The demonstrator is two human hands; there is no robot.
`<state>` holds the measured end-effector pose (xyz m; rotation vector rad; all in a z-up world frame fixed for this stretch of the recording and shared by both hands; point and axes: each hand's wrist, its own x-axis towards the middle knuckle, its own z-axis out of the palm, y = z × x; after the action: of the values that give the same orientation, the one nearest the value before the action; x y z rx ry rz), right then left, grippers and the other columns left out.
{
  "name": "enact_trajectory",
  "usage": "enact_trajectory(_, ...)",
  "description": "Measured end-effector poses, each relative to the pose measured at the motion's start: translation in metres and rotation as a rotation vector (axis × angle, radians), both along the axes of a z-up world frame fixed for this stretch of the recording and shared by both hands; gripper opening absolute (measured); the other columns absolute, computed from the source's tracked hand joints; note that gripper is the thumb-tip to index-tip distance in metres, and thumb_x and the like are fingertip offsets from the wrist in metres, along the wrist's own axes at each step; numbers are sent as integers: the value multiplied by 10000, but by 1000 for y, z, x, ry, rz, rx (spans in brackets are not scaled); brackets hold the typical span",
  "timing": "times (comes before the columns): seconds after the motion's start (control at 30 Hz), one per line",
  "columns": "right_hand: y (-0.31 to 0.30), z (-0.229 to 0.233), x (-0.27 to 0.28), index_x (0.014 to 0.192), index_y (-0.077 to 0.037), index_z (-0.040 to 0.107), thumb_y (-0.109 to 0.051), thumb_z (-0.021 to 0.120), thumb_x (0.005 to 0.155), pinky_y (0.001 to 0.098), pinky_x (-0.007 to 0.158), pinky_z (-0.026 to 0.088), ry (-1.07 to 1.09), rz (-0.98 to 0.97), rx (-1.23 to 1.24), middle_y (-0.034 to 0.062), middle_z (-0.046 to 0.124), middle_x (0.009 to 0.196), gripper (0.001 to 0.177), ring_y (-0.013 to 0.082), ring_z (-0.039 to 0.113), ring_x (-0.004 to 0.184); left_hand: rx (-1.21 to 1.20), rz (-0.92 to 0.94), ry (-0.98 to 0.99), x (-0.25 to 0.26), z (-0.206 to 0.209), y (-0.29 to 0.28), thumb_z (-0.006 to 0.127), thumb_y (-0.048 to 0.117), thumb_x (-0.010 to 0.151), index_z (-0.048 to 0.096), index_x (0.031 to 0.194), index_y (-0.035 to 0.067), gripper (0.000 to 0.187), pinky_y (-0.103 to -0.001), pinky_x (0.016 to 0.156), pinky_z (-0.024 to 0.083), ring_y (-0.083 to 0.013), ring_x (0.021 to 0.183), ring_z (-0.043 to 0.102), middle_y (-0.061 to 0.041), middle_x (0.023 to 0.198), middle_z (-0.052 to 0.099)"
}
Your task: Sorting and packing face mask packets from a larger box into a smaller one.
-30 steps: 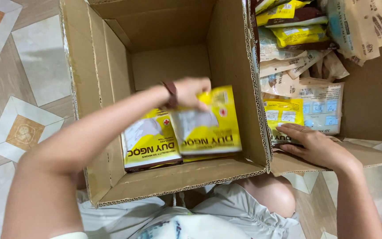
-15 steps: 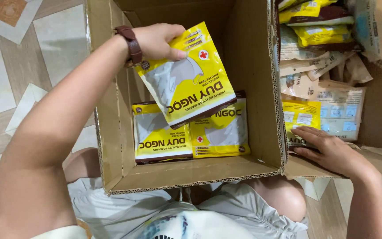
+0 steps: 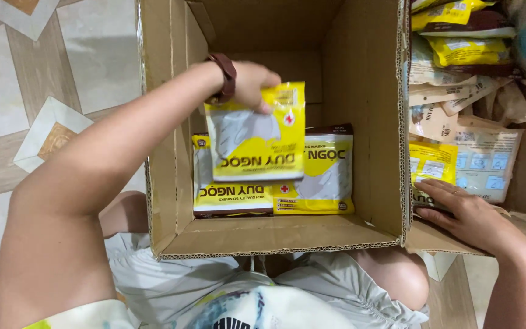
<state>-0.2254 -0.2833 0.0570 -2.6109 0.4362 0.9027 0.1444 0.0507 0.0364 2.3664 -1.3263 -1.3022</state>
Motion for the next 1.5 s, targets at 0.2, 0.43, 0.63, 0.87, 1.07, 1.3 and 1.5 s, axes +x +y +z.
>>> enact_trajectory(0.2, -15, -14, -8, 1412, -192, 574, -469, 710, 878, 400, 1100, 455, -47, 84, 5, 67, 576, 1474, 617, 290, 557, 1337, 190, -147, -17, -6, -14, 12, 795, 399, 836, 578, 1327, 159, 588, -467, 974, 478, -314, 1176, 621, -98, 1252, 675)
enact_trajectory(0.43, -22, -25, -17, 1427, -196, 588, -442, 690, 872, 406, 1085, 481, -54, 78, 5, 105, 585, 1456, 616, 304, 580, 1317, -2, 26, 148, 10, 35, 16, 743, 399, 854, 618, 1260, 110, 514, -418, 900, 519, -232, 1034, 681, -68, 1132, 747)
enact_trajectory(0.63, -28, -33, -24, 1395, -195, 607, -439, 721, 856, 416, 1046, 493, -111, 81, -41, 64, 581, 1486, 603, 272, 577, 1330, -25, -33, 201, 6, 22, 18, 731, 429, 871, 593, 1279, 93, 546, -409, 895, 512, -225, 1028, 667, -73, 1136, 733)
enact_trajectory(0.87, -50, -51, -35, 1423, -196, 595, -416, 720, 861, 419, 1011, 532, -101, 123, -64, 46, 588, 1492, 617, 291, 617, 1279, 13, -127, 25, 9, -22, 21, 765, 437, 862, 564, 1332, 92, 616, -461, 947, 500, -332, 1115, 647, -151, 1205, 696)
enact_trajectory(1.07, -47, -50, -31, 1442, -262, 567, -433, 708, 864, 415, 1014, 551, -51, 59, -67, 21, 586, 1506, 619, 278, 643, 1255, -478, 185, -212, 55, -1, 23, 708, 395, 976, 536, 1437, 94, 577, -463, 821, 549, -308, 1023, 703, -170, 1195, 705)
enact_trajectory(1.3, -46, -49, -30, 1461, -276, 549, -437, 728, 842, 427, 1016, 539, -36, 78, -105, 36, 572, 1501, 664, 291, 635, 1253, -263, 472, -71, 29, 100, 27, 589, 466, 1045, 697, 1273, 159, 398, -451, 727, 558, -286, 858, 690, -99, 1008, 762)
enact_trajectory(1.5, -43, -46, -30, 1443, -254, 561, -458, 701, 846, 406, 988, 565, -107, 52, -11, 26, 609, 1478, 646, 282, 662, 1226, -103, -598, -797, -93, 135, -25, 609, 309, 959, 800, 1039, 262, 211, -603, 1005, 359, -313, 991, 700, -89, 919, 759)
